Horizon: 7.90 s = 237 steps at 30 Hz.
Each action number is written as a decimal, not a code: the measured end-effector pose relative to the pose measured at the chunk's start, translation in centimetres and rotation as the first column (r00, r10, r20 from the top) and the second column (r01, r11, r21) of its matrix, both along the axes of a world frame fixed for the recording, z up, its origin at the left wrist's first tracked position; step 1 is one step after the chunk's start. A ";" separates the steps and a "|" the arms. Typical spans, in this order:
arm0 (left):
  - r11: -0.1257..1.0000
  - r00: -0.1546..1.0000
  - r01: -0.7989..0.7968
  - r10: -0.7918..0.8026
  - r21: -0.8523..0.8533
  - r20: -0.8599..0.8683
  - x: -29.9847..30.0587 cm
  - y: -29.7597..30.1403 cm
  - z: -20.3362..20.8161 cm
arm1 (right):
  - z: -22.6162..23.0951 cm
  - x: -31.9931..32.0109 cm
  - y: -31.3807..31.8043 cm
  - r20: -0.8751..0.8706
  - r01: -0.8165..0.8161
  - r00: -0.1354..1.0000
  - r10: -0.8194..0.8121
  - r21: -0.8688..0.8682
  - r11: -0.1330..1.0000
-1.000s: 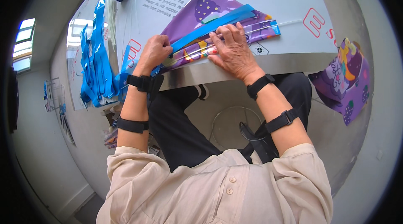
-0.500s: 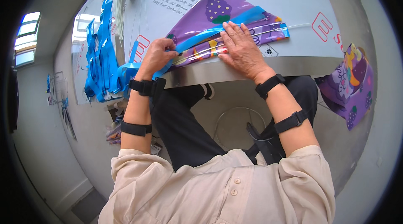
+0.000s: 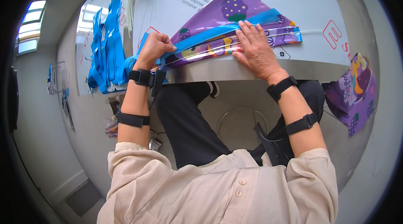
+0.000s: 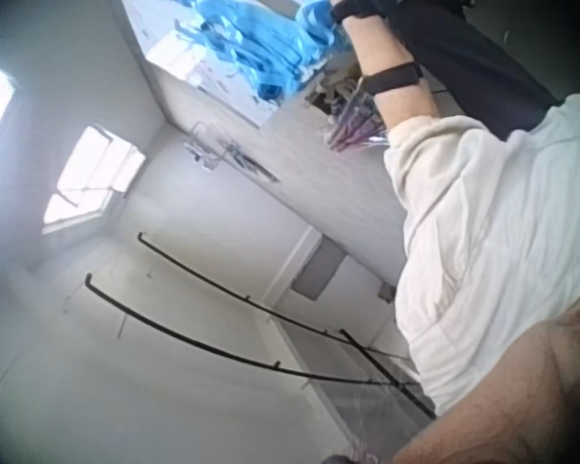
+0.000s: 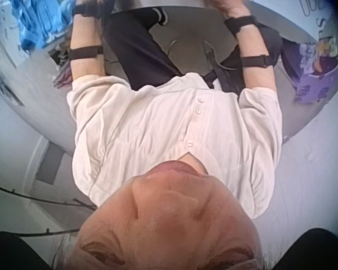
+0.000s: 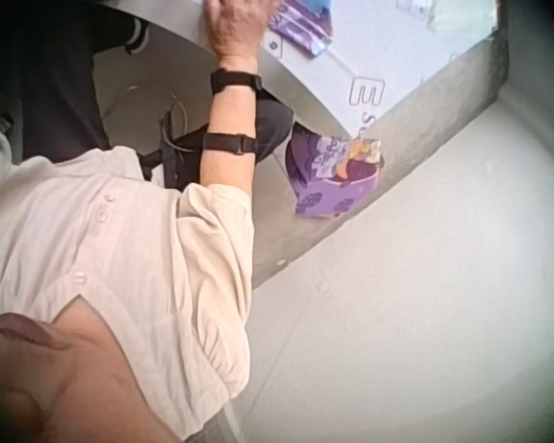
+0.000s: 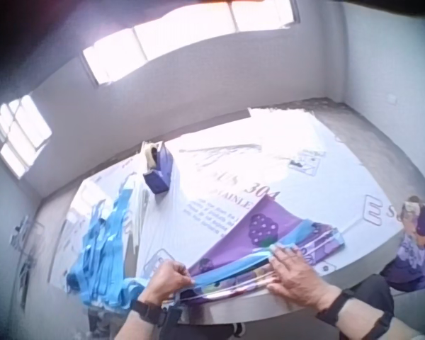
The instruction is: The person is folding patterned plastic sheets, inserting them into clear sleeves, sealing them, and placing them into a box.
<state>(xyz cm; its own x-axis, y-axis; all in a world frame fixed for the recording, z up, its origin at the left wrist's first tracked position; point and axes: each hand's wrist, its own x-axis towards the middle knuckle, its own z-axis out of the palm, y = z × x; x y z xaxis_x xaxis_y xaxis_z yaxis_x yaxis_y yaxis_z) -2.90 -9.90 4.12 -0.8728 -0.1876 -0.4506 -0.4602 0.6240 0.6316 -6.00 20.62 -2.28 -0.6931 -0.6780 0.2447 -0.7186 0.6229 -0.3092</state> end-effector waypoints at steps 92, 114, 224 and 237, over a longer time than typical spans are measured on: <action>0.965 0.970 0.082 -0.135 -0.251 -0.203 -0.3 2.2 -2.5 | -0.1 3.7 -9.8 0.204 0.022 0.973 0.108 -0.547 0.837; 0.979 0.980 0.046 -0.083 -0.201 -0.181 -0.4 2.6 -2.6 | 1.7 -3.5 -7.5 -0.318 -0.202 0.926 0.203 0.034 0.979; 0.522 0.742 0.149 -0.621 -0.840 -0.254 6.2 8.6 -4.4 | 1.5 -2.0 1.1 -0.293 -0.077 0.918 0.267 0.529 0.845; 0.511 0.663 0.106 -0.676 -0.853 -0.322 5.8 7.1 -4.9 | 3.3 -3.4 1.0 -0.119 -0.139 0.970 0.210 0.433 0.891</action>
<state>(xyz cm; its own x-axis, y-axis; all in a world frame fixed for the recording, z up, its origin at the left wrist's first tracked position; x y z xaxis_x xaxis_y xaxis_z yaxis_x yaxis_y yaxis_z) 2.89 -2.78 -0.77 -0.9324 0.2547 0.2563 0.2295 0.9653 -0.1243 -9.40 21.67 1.04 -0.5299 -0.8480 0.0081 -0.8451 0.5288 0.0791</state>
